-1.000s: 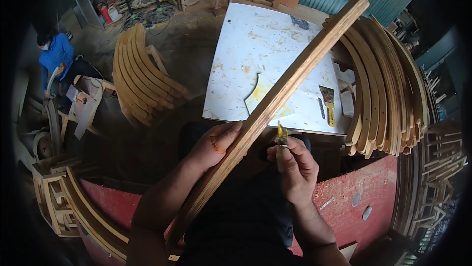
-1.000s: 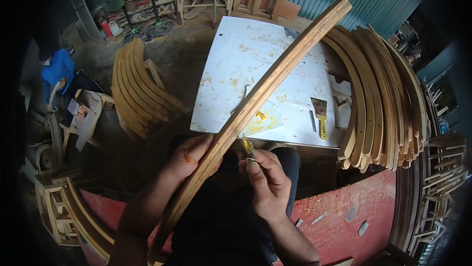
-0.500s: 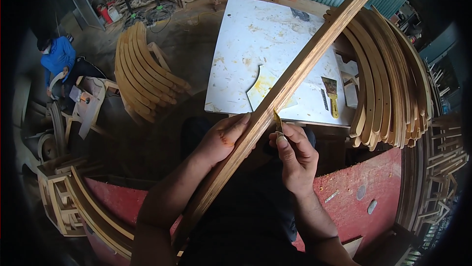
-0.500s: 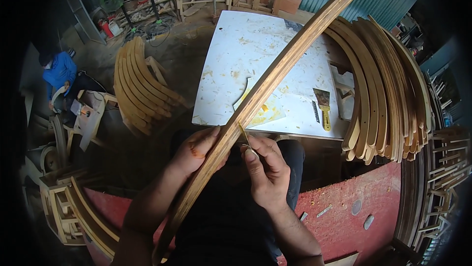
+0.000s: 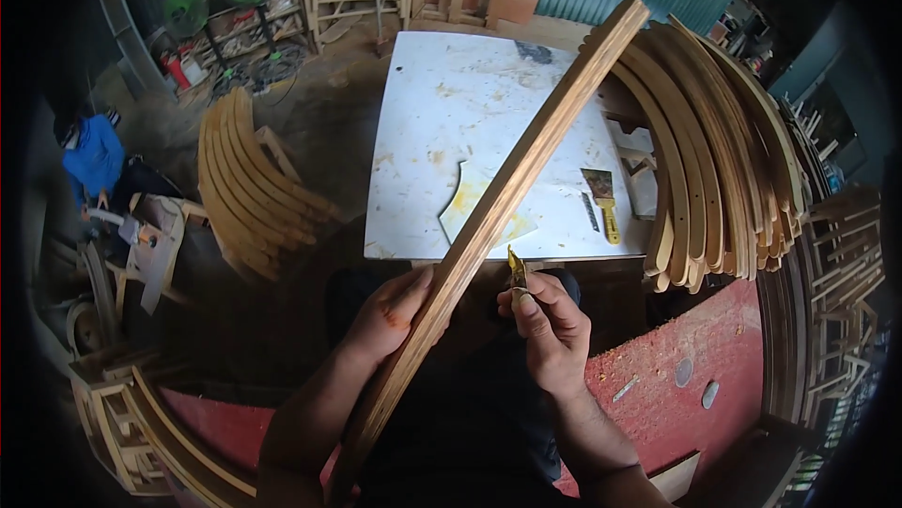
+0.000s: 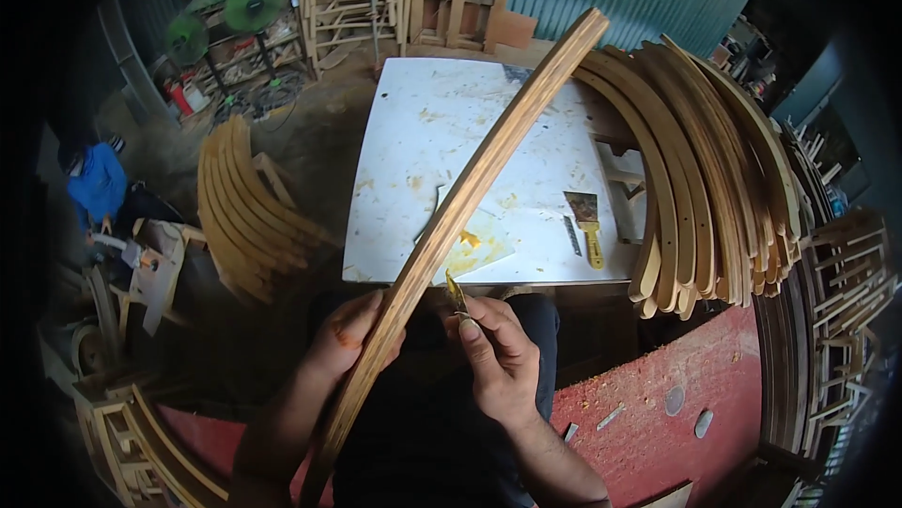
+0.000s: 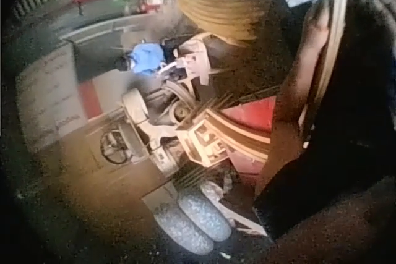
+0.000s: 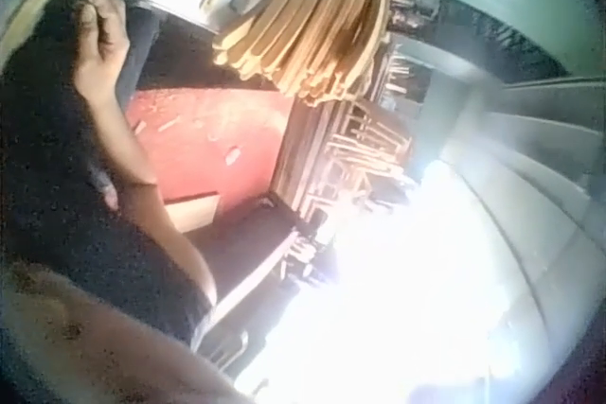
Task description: Applying wood filler to imperfections and holes in curved wooden furniture components.
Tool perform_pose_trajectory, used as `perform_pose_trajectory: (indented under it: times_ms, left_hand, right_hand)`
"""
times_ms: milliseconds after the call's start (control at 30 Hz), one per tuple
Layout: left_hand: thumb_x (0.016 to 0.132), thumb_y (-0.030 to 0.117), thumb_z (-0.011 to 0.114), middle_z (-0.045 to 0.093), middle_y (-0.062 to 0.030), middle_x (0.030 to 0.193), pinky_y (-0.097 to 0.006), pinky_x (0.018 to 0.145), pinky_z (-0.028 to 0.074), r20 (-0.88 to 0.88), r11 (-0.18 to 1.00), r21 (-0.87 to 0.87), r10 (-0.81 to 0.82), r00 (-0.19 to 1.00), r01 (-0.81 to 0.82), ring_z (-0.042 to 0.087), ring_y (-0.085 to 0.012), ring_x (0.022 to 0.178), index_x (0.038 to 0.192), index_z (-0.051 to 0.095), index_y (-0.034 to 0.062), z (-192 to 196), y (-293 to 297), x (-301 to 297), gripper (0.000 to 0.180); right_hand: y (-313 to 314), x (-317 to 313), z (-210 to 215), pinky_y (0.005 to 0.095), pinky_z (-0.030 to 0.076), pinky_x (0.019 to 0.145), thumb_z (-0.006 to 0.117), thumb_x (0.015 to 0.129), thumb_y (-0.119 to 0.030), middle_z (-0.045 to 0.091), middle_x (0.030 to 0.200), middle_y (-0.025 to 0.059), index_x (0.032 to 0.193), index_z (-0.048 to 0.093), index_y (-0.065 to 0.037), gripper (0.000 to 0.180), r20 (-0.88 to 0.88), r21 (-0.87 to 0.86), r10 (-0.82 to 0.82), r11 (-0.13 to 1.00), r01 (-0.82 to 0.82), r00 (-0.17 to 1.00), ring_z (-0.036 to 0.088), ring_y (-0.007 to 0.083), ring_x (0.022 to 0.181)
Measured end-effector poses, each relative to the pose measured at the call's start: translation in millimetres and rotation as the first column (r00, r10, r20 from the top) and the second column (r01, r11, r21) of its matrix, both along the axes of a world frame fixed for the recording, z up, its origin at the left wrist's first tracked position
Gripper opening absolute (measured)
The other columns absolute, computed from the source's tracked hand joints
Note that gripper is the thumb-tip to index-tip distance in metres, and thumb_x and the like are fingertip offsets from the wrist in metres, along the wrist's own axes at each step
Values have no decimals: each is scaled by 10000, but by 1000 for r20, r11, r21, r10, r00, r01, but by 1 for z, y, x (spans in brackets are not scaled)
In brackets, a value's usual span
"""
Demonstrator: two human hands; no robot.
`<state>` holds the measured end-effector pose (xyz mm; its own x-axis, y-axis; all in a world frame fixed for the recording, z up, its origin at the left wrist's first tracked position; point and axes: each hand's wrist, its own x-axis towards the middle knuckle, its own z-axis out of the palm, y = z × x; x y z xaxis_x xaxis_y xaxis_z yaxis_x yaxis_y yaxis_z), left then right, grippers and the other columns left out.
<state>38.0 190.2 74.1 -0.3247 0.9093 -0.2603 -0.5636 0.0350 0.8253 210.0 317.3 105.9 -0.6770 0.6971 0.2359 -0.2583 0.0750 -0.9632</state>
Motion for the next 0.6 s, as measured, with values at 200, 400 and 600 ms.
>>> perform_pose_trajectory:
  times_ms: [200, 400, 600]
  left_hand:
    - [1083, 426, 390, 587, -69, 694, -268, 490, 464, -21, 997, 34, -63, 998, 64, 556, -149, 533, 1141, 580, 54, -3, -10, 6, 422]
    - [1073, 456, 396, 591, -83, 720, -283, 507, 472, -53, 995, 26, -95, 994, 96, 552, -158, 546, 1184, 564, 44, -15, -16, 11, 459]
    - [1065, 468, 412, 596, -87, 738, -296, 510, 475, -41, 992, 29, -124, 991, 125, 556, -162, 557, 1213, 557, 37, -20, -25, 16, 478]
  right_hand:
    - [27, 8, -1, 312, 541, 859, 554, 1031, -95, 643, 1121, 129, 1262, 614, 43, 276, -22, 18, -70, 997, 71, 997, 659, 185, 956]
    - [49, 12, 9, 326, 547, 873, 534, 1040, -96, 677, 1060, 134, 1297, 581, 53, 301, -45, -5, -155, 988, 155, 987, 670, 186, 960]
    - [59, 13, 25, 352, 556, 891, 537, 1038, -96, 688, 1066, 147, 1314, 568, 52, 314, -104, -29, -203, 979, 201, 974, 680, 195, 963]
